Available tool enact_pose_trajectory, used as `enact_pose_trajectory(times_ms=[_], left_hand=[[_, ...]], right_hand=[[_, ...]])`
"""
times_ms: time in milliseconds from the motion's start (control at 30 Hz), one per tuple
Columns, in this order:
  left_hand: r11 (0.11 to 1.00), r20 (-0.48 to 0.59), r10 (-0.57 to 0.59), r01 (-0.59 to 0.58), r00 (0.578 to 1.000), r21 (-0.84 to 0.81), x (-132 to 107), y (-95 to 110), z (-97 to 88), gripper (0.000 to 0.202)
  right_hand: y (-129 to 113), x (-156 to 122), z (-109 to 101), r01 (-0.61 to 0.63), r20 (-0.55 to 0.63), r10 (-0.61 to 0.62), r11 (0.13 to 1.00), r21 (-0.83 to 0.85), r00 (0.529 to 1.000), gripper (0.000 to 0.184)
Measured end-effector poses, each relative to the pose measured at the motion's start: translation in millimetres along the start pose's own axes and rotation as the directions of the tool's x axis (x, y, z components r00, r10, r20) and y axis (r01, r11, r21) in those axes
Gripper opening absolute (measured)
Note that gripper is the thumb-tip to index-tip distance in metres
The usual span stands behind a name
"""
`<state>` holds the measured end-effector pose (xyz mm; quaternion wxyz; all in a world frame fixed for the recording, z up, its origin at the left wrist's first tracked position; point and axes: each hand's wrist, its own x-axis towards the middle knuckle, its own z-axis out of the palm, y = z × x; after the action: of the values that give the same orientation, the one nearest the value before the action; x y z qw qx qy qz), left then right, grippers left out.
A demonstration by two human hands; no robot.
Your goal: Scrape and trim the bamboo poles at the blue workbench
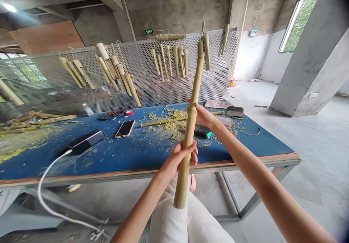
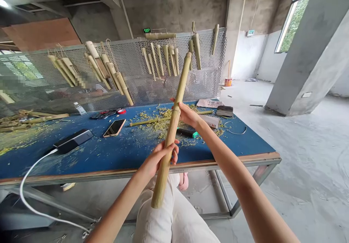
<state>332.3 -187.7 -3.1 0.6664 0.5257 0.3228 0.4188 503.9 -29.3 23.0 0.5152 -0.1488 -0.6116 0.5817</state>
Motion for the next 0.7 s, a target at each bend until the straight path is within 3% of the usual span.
enact_pose_trajectory(times_ms=[100, 200, 267, 333, 433, 533, 600, 700], left_hand=[[0.997, -0.057, 0.055, -0.052, 0.997, 0.049, 24.8, 10.0, -1.7, 0.039], [0.996, -0.011, 0.049, -0.048, 0.999, 0.077, 31.9, 20.5, -16.1, 0.042], [0.996, 0.003, 0.048, -0.048, 0.999, 0.071, 29.2, 27.9, -30.1, 0.043], [0.995, -0.047, 0.062, -0.058, 0.997, 0.077, 25.6, 33.5, -43.8, 0.041], [0.982, -0.185, 0.119, -0.087, 0.975, 0.17, 24.2, 34.6, -58.3, 0.04], [0.968, -0.268, 0.151, -0.087, 0.951, 0.236, 26.7, 26.4, -63.3, 0.042], [0.967, -0.293, 0.155, -0.084, 0.944, 0.242, 28.5, 18.8, -62.9, 0.042], [0.961, -0.338, 0.189, -0.102, 0.922, 0.258, 30.3, 9.3, -60.4, 0.044]], right_hand=[[-1.8, 2.3, -4.3, -0.041, -0.033, 0.038, 0.994, -0.098, 0.999, 0.066], [-3.7, 3.2, -18.3, -0.121, -0.124, 0.082, 0.926, -0.358, 0.989, 0.075], [-3.7, 1.4, -27.1, -0.175, -0.148, 0.104, 0.757, -0.63, 0.984, 0.071], [-1.8, -1.6, -31.8, -0.209, -0.092, 0.243, 0.518, -0.829, 0.966, 0.064], [4.9, -4.9, -30.9, -0.161, -0.023, 0.491, 0.241, -0.957, 0.871, 0.051], [13.1, -4.5, -27.8, -0.099, -0.059, 0.527, 0.048, -0.994, 0.848, 0.045], [16.5, -3.2, -27.8, -0.088, -0.068, 0.544, 0.012, -0.996, 0.836, 0.042], [16.1, -2.4, -31.7, -0.09, -0.051, 0.56, 0.044, -0.995, 0.827, 0.037]])
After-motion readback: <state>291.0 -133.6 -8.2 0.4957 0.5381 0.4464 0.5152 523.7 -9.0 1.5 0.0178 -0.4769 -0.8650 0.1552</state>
